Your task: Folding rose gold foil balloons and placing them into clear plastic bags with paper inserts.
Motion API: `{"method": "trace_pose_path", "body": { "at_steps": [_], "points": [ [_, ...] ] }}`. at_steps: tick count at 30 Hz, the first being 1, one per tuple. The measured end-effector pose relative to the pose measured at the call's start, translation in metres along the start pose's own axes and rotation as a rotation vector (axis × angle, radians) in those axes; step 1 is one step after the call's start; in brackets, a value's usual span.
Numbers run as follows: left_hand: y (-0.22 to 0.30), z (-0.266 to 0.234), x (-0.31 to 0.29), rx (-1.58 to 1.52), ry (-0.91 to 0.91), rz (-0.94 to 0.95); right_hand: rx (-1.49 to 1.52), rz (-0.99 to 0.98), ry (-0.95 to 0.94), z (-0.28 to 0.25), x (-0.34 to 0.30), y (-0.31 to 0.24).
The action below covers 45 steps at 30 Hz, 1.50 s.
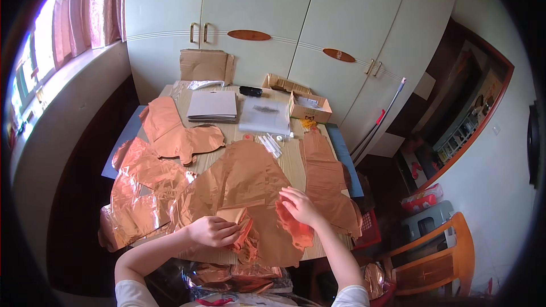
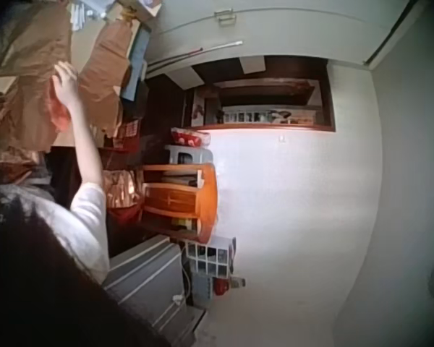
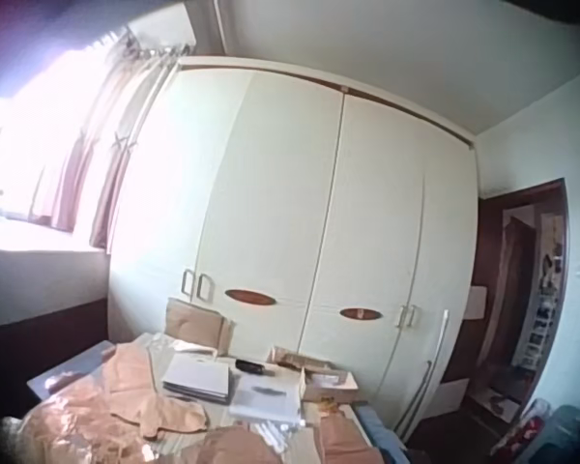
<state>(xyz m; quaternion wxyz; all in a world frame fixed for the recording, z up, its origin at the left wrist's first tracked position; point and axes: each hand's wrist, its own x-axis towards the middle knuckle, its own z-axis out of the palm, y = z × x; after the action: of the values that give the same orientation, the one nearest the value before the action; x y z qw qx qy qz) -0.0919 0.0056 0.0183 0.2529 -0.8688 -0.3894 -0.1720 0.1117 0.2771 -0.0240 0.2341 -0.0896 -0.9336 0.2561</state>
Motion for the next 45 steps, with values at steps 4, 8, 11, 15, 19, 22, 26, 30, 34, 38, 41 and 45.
{"method": "trace_pose_path", "body": {
  "at_steps": [4, 8, 11, 15, 19, 22, 26, 30, 34, 38, 41, 45],
  "points": [
    [0.002, 0.006, -0.007, -0.027, -0.021, -0.029, -0.264, -0.064, -0.063, 0.013, 0.019, 0.004],
    [0.005, 0.009, -0.006, -0.063, -0.039, -0.082, -0.296, -0.089, -0.046, 0.020, 0.028, 0.016],
    [0.002, 0.009, -0.003, -0.077, -0.042, -0.086, -0.234, -0.091, -0.039, 0.021, 0.030, 0.018],
    [0.001, 0.014, 0.003, -0.164, -0.098, -0.161, -0.225, -0.087, -0.028, 0.020, 0.027, 0.026],
    [0.005, -0.012, 0.006, -0.260, -0.092, -0.239, -0.171, -0.109, 0.014, 0.013, 0.018, -0.021],
    [0.044, -0.046, 0.002, -0.196, -0.069, -0.356, 0.050, -0.157, -0.091, -0.024, -0.004, -0.111],
    [0.113, -0.056, -0.030, -0.264, -0.058, -0.574, 0.404, -0.225, -0.534, -0.018, -0.082, -0.160],
    [0.171, -0.047, -0.071, -0.236, -0.307, -0.931, 0.181, -0.181, -0.480, 0.059, -0.152, -0.160],
    [0.218, -0.018, -0.117, -0.320, -0.249, -1.589, 0.000, -0.213, -0.357, 0.101, -0.174, -0.145],
    [0.245, 0.001, -0.144, -1.453, 0.568, -2.047, 0.214, -0.061, -0.307, 0.100, -0.176, -0.155],
    [0.234, -0.024, -0.131, -1.580, 0.866, -2.112, 0.342, -0.015, -0.241, 0.078, -0.170, -0.163],
    [0.227, -0.045, -0.129, -1.410, 0.944, -1.760, 1.267, 0.594, -0.323, 0.037, -0.154, -0.176]
  ]
}}
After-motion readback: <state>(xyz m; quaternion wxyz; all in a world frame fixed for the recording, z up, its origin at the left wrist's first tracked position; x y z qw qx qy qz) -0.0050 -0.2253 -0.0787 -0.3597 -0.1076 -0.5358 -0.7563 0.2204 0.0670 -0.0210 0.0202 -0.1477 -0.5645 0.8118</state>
